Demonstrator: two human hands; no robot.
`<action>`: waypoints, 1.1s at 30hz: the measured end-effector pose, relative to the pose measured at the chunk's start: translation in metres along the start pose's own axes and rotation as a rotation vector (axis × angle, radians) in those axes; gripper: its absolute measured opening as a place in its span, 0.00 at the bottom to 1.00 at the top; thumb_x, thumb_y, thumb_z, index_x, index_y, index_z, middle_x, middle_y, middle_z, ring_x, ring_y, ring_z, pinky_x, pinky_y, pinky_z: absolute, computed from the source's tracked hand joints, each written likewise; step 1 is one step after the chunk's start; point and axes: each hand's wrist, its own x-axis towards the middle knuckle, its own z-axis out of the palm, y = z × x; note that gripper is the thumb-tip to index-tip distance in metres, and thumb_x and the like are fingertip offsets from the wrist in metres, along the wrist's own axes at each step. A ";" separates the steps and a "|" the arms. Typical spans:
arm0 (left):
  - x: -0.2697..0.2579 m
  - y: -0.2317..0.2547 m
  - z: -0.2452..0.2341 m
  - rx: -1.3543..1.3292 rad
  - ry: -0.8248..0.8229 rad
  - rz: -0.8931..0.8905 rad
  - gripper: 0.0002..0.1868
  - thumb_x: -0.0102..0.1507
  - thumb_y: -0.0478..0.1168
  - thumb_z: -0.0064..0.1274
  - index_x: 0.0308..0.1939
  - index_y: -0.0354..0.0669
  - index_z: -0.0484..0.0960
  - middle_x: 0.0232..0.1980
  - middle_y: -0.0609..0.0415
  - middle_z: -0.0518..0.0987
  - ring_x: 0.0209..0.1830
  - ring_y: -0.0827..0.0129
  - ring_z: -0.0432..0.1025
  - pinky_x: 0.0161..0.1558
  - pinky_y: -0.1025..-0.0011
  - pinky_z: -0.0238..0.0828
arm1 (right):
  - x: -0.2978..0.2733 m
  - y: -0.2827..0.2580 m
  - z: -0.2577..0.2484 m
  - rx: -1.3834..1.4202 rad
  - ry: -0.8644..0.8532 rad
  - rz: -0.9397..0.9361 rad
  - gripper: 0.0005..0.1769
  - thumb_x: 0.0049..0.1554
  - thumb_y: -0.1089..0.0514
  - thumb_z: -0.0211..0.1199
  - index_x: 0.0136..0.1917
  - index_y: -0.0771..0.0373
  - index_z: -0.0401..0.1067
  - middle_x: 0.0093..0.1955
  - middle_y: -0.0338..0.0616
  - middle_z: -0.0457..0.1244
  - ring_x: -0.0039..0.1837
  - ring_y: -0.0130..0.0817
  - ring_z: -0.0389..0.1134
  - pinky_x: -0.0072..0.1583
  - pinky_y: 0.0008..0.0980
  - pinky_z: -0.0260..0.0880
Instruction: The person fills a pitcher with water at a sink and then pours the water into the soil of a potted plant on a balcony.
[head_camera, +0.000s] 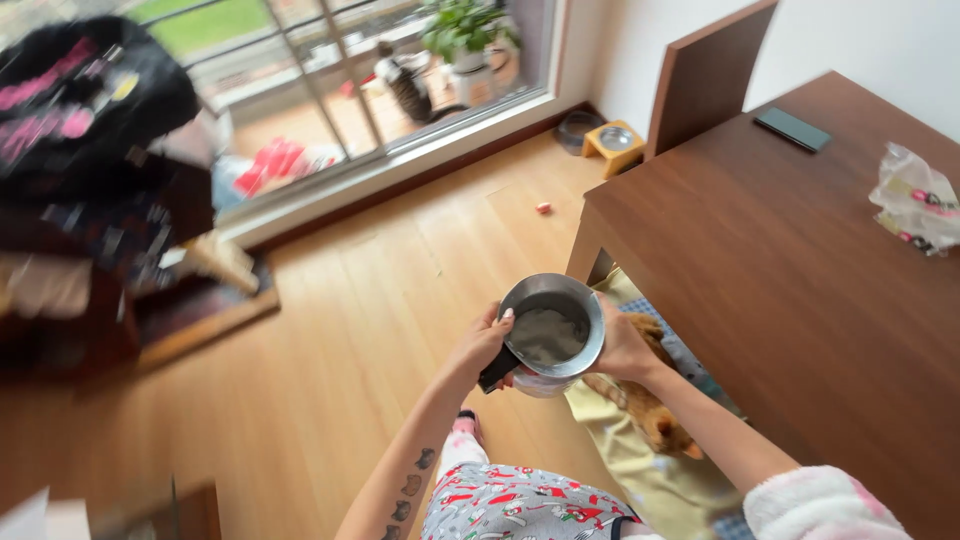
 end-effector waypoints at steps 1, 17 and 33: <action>0.019 0.010 -0.008 0.012 -0.040 0.005 0.16 0.68 0.46 0.38 0.59 0.58 0.72 0.29 0.27 0.76 0.10 0.47 0.71 0.07 0.64 0.70 | 0.013 0.004 0.002 -0.017 0.047 0.011 0.54 0.19 0.54 0.86 0.58 0.62 0.67 0.48 0.53 0.64 0.54 0.44 0.69 0.59 0.42 0.66; 0.206 0.177 0.043 0.237 -0.449 -0.006 0.18 0.68 0.46 0.36 0.61 0.54 0.72 0.24 0.26 0.74 0.11 0.46 0.72 0.11 0.64 0.73 | 0.146 0.014 -0.090 -0.191 0.396 0.323 0.63 0.22 0.60 0.85 0.69 0.59 0.59 0.60 0.50 0.64 0.65 0.45 0.65 0.66 0.45 0.64; 0.312 0.201 0.169 0.258 -0.655 -0.034 0.20 0.68 0.44 0.37 0.64 0.49 0.67 0.24 0.28 0.74 0.13 0.49 0.73 0.15 0.63 0.76 | 0.173 0.074 -0.228 -0.237 0.462 0.426 0.63 0.23 0.63 0.84 0.70 0.60 0.59 0.58 0.50 0.64 0.63 0.40 0.65 0.65 0.42 0.65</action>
